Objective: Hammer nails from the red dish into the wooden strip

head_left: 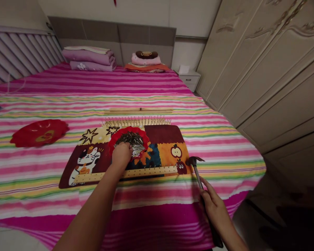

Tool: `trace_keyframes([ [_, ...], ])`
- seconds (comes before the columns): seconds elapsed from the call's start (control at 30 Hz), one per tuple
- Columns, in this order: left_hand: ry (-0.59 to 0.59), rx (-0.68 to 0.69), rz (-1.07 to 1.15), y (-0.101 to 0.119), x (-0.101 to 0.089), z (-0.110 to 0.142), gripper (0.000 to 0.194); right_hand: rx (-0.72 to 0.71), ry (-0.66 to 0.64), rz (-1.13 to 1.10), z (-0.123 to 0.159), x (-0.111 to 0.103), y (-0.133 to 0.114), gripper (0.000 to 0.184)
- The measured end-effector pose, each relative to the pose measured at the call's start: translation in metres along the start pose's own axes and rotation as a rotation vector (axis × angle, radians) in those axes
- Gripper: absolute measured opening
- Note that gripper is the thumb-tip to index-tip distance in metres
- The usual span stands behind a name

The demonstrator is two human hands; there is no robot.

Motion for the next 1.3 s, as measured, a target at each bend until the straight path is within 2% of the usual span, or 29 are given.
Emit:
trace_keyframes([
  [0.17,0.026,0.014,0.032,-0.004,0.001,-0.001,0.018,-0.002,-0.003,0.031,-0.001,0.002,0.000,0.075],
  [0.27,0.038,-0.019,0.124,-0.005,-0.005,0.001,0.014,-0.011,-0.011,0.041,-0.002,0.002,0.001,0.075],
  [0.33,0.073,-0.086,0.288,-0.006,-0.011,0.005,0.013,-0.019,-0.017,0.051,-0.002,0.003,0.002,0.075],
  [0.43,0.104,-0.210,0.692,-0.010,-0.021,0.017,0.021,-0.022,-0.028,0.060,-0.001,0.003,0.005,0.075],
  [0.53,0.033,-0.269,1.032,-0.012,-0.023,0.038,0.031,-0.028,-0.020,0.044,-0.001,0.002,0.006,0.073],
  [0.63,-0.077,-0.341,1.168,-0.013,-0.016,0.060,0.036,-0.034,-0.017,0.039,-0.001,0.002,0.006,0.071],
  [0.73,-0.141,-0.392,1.176,-0.013,-0.001,0.076,0.038,-0.039,-0.035,0.040,0.000,0.002,0.006,0.072],
  [0.87,-0.144,-0.355,1.029,-0.013,0.013,0.083,0.030,-0.049,-0.051,0.035,0.000,0.002,0.007,0.067],
  [1.07,-0.059,-0.234,0.878,-0.009,0.013,0.085,0.024,-0.046,-0.048,0.014,0.000,0.003,0.010,0.066],
  [1.3,-0.025,-0.251,0.876,-0.005,0.012,0.087,0.023,-0.073,-0.053,-0.008,0.000,0.002,0.011,0.061],
])
Point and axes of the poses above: each hand's wrist, its own z-axis away from the middle knuckle, its own x-axis out of the palm, y = z × x, the point moved 3 cm from there along -z, towards the middle knuckle, and after that the axes turned 8 degrees about y, right-handed, at the moved point
